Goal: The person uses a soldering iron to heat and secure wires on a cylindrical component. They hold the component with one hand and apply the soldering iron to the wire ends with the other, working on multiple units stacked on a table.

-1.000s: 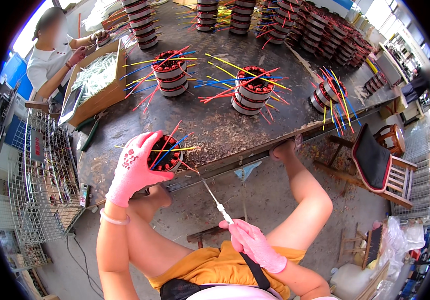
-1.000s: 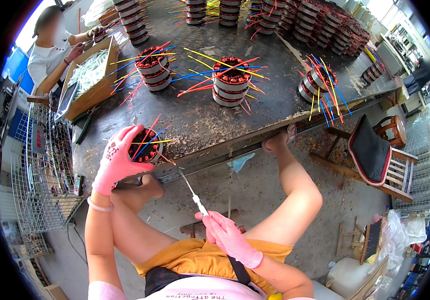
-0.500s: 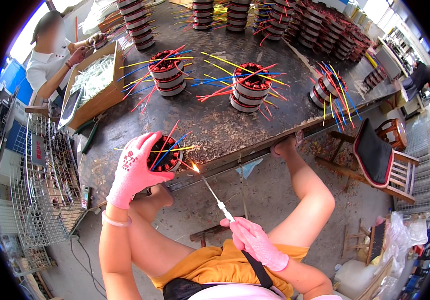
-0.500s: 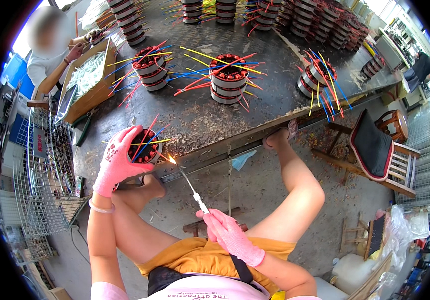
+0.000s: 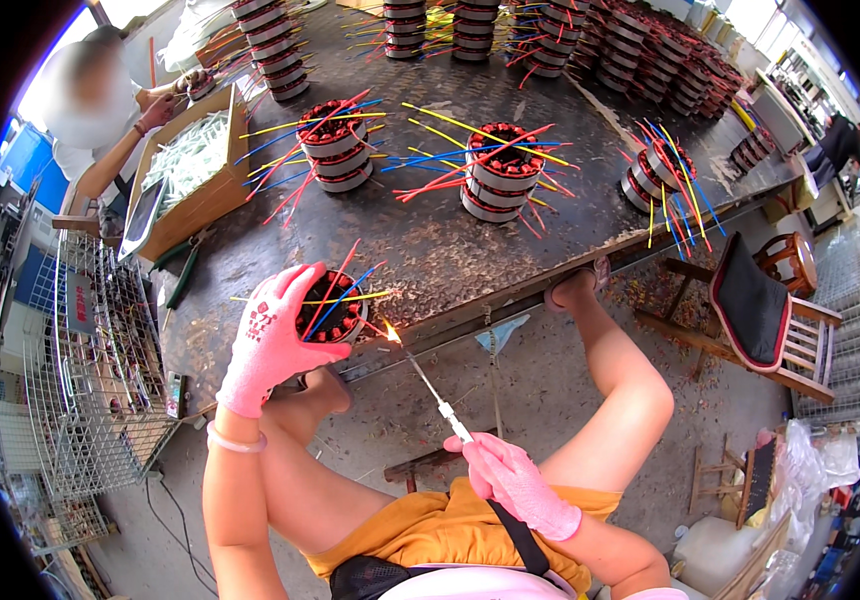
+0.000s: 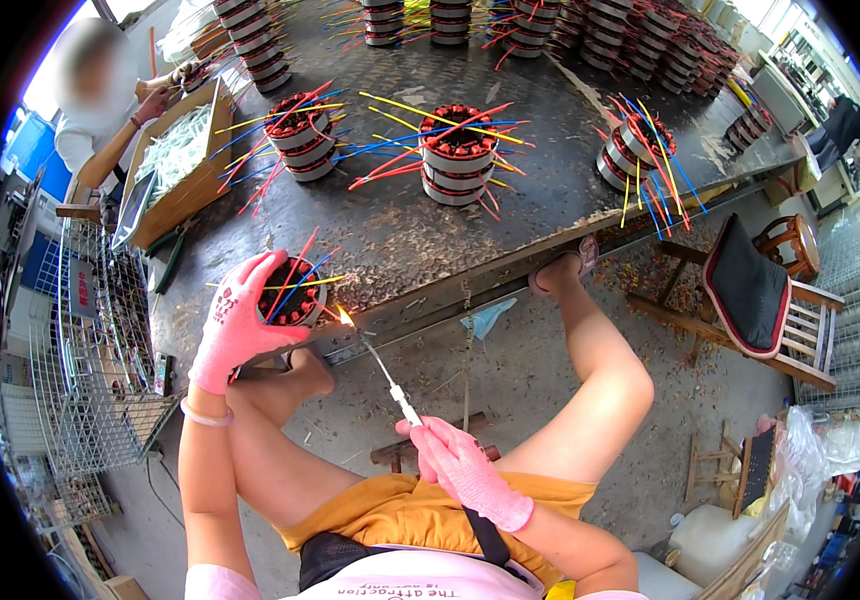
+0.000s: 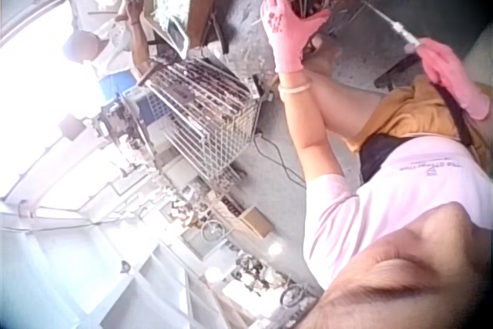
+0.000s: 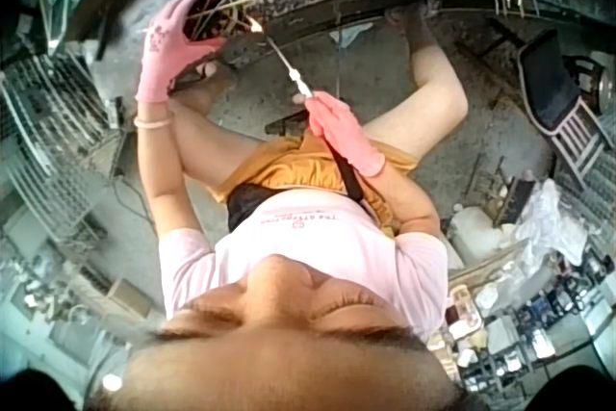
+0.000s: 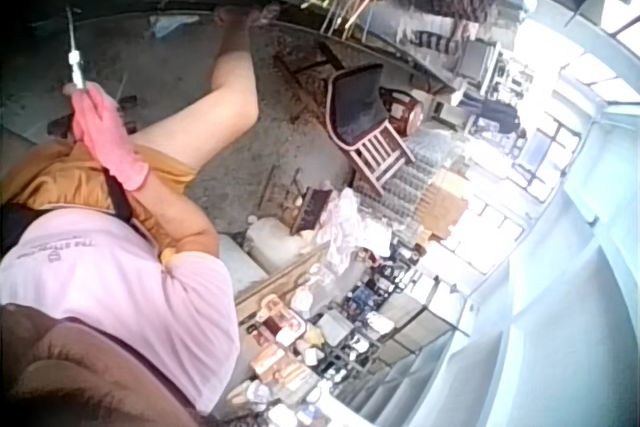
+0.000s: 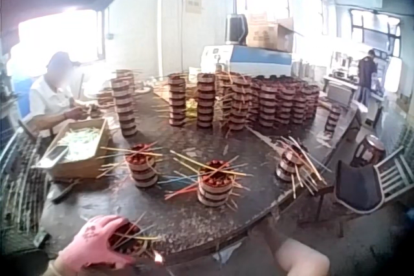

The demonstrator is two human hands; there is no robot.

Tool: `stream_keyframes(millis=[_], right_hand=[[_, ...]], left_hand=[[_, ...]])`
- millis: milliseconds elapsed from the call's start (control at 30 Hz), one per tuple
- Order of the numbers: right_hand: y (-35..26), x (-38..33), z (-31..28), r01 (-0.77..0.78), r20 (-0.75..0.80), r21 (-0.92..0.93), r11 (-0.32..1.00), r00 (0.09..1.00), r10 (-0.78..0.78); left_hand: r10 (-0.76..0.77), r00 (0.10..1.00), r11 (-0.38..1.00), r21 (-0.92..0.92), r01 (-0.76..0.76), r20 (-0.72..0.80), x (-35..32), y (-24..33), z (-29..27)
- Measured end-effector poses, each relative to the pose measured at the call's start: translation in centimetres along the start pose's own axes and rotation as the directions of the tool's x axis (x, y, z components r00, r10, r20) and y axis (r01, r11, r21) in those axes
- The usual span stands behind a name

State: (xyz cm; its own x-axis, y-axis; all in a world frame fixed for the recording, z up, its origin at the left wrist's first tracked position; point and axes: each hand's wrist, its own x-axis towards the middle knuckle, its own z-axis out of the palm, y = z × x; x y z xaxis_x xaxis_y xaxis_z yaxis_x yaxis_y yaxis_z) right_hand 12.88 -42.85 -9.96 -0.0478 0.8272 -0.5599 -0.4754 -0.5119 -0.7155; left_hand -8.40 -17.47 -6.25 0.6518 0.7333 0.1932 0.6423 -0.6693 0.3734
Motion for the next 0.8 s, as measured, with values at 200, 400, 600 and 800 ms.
stream_keyframes(millis=[200,400,600,800], right_hand=[[0.0,0.1,0.2,0.050,0.026,0.028,0.998,0.998,-0.051],[-0.1,-0.1,0.0,0.055,0.024,0.003,0.998,0.998,-0.055],[-1.3,-0.3,0.5,0.032,0.017,-0.071,0.997,0.999,-0.031],[-0.8,-0.2,0.5,0.038,0.012,-0.034,0.999,0.999,-0.038]], left_hand=[[0.006,1.000,1.000,0.006,-0.006,-0.001,0.0,-0.1,0.1],[-0.012,1.000,1.000,-0.010,0.012,0.024,0.1,-0.1,0.2],[-0.019,0.999,1.000,0.002,0.019,0.031,0.0,0.0,0.1],[-0.001,1.000,1.000,0.025,0.000,0.011,-0.1,-0.4,0.4]])
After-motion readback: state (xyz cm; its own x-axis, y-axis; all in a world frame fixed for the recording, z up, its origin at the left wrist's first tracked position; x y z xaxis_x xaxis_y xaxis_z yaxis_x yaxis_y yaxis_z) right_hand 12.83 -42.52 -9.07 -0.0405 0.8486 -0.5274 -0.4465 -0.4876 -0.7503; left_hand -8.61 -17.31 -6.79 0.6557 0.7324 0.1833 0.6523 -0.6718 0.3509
